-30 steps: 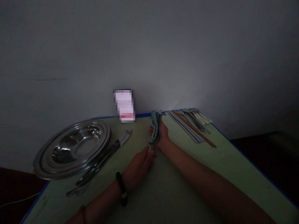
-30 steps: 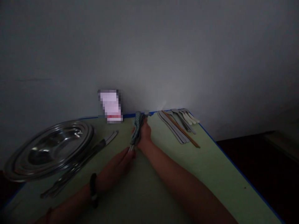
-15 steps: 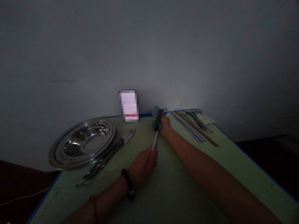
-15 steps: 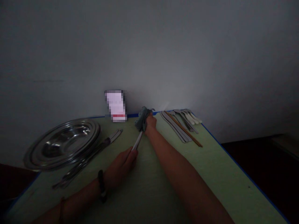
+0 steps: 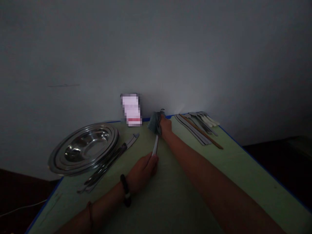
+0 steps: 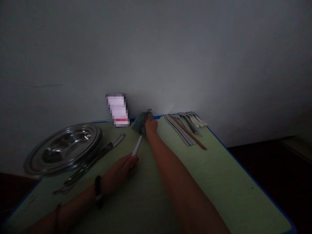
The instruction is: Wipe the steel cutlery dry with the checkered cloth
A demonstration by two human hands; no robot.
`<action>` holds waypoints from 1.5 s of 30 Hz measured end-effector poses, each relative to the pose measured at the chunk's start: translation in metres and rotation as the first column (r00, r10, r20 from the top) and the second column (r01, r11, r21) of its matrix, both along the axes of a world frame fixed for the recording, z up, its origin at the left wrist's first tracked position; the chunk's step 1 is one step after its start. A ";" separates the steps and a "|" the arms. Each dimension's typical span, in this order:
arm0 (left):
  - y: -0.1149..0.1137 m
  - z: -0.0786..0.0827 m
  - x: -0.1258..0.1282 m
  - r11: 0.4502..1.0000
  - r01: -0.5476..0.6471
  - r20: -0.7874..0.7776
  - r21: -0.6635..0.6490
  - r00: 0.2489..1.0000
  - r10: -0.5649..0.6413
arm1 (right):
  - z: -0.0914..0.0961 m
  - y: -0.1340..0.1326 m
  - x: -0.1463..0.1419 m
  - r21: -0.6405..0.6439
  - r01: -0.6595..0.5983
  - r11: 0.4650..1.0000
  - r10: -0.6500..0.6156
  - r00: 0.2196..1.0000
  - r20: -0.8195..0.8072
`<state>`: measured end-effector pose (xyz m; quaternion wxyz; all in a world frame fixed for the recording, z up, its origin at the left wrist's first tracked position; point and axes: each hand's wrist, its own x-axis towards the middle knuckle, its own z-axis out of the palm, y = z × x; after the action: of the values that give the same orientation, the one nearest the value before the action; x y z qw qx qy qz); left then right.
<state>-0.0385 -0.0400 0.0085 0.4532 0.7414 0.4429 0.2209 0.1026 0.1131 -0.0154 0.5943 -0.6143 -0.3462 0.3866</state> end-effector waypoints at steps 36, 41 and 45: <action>0.014 -0.003 -0.006 0.985 -0.038 0.105 -0.167 0.993 0.056 | -0.003 -0.036 -0.015 0.132 -0.176 0.976 0.208 0.933 -0.294; 0.011 0.002 -0.006 0.995 0.002 0.002 -0.104 1.000 -0.002 | -0.003 -0.038 -0.016 0.121 -0.184 0.975 0.211 0.939 -0.271; 0.009 0.003 -0.005 0.994 -0.002 0.016 -0.108 1.000 0.004 | -0.003 -0.039 -0.016 0.136 -0.204 0.969 0.236 0.925 -0.297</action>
<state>-0.0431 -0.0305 0.0112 0.4958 0.7135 0.4515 0.2032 0.0863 0.0739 -0.0186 0.6249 -0.4717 -0.3346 0.5245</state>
